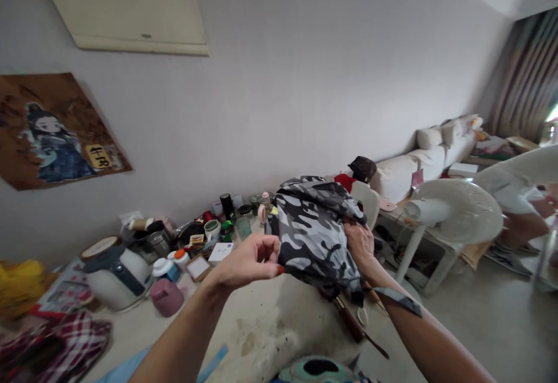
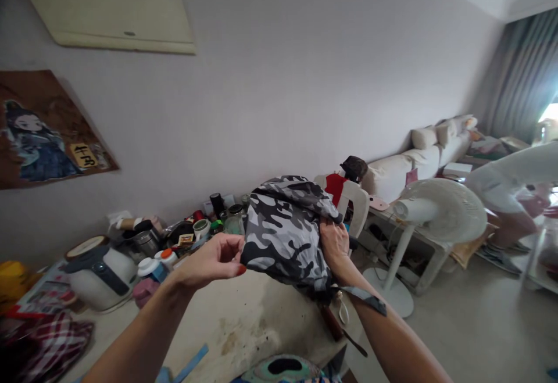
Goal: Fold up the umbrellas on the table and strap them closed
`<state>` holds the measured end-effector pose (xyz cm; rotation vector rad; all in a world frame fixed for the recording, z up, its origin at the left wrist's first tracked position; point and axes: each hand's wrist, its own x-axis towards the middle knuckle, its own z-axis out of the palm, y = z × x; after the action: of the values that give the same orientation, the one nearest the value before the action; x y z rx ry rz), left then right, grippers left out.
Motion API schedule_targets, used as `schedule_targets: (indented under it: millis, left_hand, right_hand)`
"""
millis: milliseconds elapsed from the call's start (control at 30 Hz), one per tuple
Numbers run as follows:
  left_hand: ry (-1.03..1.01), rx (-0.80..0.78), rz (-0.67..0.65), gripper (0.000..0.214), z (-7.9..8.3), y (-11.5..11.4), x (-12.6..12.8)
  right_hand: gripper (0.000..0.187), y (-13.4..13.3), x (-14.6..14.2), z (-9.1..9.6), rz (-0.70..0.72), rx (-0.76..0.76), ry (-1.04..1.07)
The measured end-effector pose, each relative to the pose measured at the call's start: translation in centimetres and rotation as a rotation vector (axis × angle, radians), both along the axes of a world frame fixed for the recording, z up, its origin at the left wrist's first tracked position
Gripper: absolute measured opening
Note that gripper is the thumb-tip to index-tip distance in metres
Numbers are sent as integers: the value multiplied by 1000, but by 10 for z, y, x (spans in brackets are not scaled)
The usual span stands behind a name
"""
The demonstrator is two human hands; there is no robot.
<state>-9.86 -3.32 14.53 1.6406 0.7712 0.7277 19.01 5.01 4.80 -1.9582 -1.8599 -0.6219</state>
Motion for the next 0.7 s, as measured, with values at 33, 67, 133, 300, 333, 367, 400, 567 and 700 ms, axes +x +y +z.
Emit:
schedule_targets:
  millis: [33,67,133,300,333,367,400,567,700]
  left_hand:
    - [54,55,18,22,1,-1,-5]
    - [106,121,18,17,2,-3,-11]
    - [220,249,-93,9,5,-7,-24]
    - [356,335,-65,8,22,-12,-46]
    - [303,317,74,14,27,-9,-45]
    - [233,306,210,21,32,-5,-43]
    - [167,304,322,27,37,0,-39]
    - [335,583,530,41,52,36,-14]
    - [488,676,242,27,53,32,-5]
  right_hand:
    - [34,-1,1,2,-21,-14,-6]
    - [35,-1,2,3,-40,-20,-12]
    - [37,-2,5,5,-54,-3,-11]
    - [45,0,12,4,-56,88,-8]
    - [46,2,13,3,-44,106,-7]
    - [47,3,12,2,-23,122,-1]
    - [48,3,11,0,4,137,9]
    - [38,0,0,-13,127,156,26]
    - [37,-2,1,-26,236,135,71]
